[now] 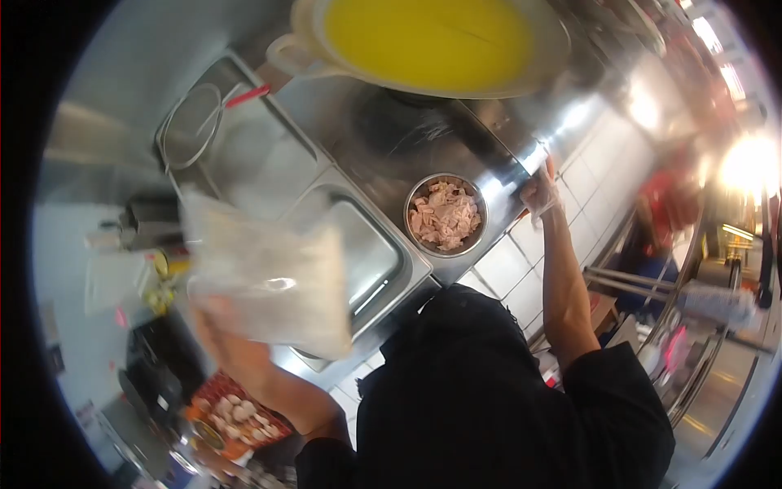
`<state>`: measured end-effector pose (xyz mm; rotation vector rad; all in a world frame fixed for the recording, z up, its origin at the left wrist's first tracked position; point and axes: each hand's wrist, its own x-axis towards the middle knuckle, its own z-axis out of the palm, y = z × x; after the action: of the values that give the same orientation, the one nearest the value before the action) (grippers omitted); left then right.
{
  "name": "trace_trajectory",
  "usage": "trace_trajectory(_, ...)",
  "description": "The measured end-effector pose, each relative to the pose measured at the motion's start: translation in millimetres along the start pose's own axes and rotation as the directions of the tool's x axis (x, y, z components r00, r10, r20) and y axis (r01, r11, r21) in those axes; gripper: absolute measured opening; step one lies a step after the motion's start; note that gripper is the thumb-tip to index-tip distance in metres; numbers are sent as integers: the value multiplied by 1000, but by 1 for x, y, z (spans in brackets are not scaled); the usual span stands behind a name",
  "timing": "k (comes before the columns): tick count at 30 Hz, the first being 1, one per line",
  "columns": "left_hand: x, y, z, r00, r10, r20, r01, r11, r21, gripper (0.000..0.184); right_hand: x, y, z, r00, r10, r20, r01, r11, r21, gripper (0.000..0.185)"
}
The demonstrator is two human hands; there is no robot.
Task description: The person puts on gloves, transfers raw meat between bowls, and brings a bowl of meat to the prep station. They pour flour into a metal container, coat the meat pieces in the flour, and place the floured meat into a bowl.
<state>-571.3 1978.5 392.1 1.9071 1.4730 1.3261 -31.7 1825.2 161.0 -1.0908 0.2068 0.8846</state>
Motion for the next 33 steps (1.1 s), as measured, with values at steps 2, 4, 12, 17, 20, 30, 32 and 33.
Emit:
trace_trajectory(2, -63, 38, 16, 949, -217, 229, 259, 951, -172, 44, 6, 7, -8, 988, -141, 57, 149, 978, -150, 6)
trace_trajectory(4, -81, 65, 32, 797, -40, 602, 266, 919, -291, 33, -6, 11, 1, 981, -195, 11, 192, 956, -224, 20)
trace_trajectory(12, -145, 123, 121, 807, 408, 427, 62, 661, -748, 11, 24, -1, -34, 987, 158, -38, -162, 954, -250, 31)
trace_trajectory(17, -166, 133, 133, 784, 438, 440, 95, 616, -782, 10, 12, -14, -30, 958, 270, -94, -286, 888, -360, 31)
trace_trajectory(20, -177, 130, 139, 810, 412, 416, 85, 621, -779, 14, 3, -18, -25, 952, 281, -120, -305, 850, -429, 31)
trace_trajectory(30, -192, 117, 139, 810, 373, 453, 127, 642, -756, 15, -9, -22, -28, 939, 308, -155, -343, 786, -514, 32)
trace_trajectory(32, -192, 117, 140, 810, 378, 447, 122, 638, -760, 14, -10, -23, -29, 938, 310, -158, -345, 780, -521, 32)
trace_trajectory(33, -192, 117, 139, 810, 380, 447, 121, 637, -761, 14, -11, -24, -30, 937, 310, -163, -348, 778, -522, 33)
